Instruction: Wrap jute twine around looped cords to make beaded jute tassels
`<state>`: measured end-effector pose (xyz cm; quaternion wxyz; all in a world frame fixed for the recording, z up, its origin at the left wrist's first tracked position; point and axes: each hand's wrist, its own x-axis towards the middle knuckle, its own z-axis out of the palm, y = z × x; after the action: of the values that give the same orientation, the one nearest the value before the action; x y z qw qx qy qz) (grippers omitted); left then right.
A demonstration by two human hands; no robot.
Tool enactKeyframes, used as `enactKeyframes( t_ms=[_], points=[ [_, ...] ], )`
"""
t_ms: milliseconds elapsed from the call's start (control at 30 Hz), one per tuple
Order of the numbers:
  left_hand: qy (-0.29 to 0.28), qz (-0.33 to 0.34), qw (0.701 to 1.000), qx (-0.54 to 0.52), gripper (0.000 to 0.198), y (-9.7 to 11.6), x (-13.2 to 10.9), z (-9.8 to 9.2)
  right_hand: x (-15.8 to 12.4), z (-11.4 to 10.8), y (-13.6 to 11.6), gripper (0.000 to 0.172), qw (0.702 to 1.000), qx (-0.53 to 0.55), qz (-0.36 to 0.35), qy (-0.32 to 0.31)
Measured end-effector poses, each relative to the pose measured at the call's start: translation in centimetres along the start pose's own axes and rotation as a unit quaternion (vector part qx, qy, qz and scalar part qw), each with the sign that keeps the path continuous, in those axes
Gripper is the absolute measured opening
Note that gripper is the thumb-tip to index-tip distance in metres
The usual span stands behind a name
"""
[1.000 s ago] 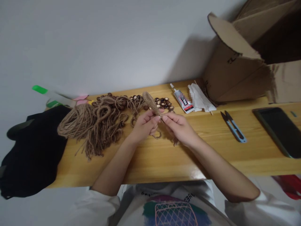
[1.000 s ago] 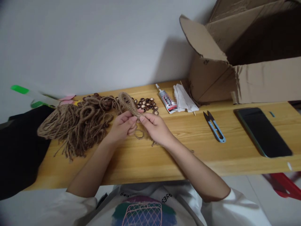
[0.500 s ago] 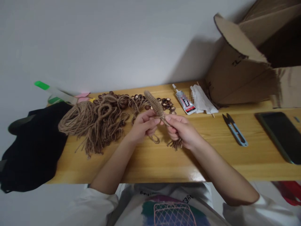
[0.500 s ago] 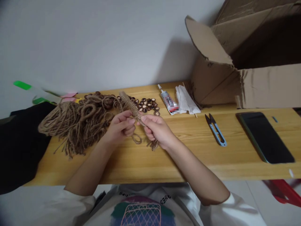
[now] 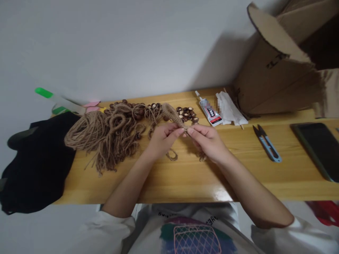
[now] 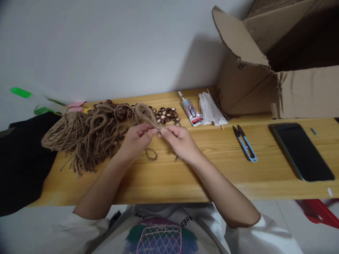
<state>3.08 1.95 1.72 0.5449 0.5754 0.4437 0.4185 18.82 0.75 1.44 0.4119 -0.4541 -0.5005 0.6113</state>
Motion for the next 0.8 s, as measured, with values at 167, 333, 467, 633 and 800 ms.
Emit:
enactKeyframes(
  t_ms=[167, 333, 467, 633, 800],
  points=[
    [-0.009, 0.007, 1.0, -0.026, 0.031, -0.1, -0.1, -0.1, -0.1, 0.1, -0.3, 0.034, 0.996, 0.071, 0.042, -0.023],
    [-0.021, -0.004, 0.999, -0.036, 0.036, -0.4, -0.3, -0.4, -0.4, -0.1, -0.8, 0.033, 0.989, 0.121, 0.073, -0.03],
    [-0.015, 0.007, 0.997, -0.069, 0.037, -0.6, -0.4, -0.1, -0.6, 0.1, -1.1, 0.03, 0.967, 0.218, 0.103, -0.08],
    [0.028, 0.034, 0.995, -0.091, 0.039, -0.5, -0.3, 0.4, -0.7, 0.6, -1.2, 0.026, 0.933, 0.312, 0.124, -0.131],
    [-0.02, -0.004, 0.992, -0.123, 0.037, 0.5, -0.6, 0.3, -0.8, 0.6, -1.1, 0.026, 0.94, 0.301, 0.082, -0.14]
  ],
)
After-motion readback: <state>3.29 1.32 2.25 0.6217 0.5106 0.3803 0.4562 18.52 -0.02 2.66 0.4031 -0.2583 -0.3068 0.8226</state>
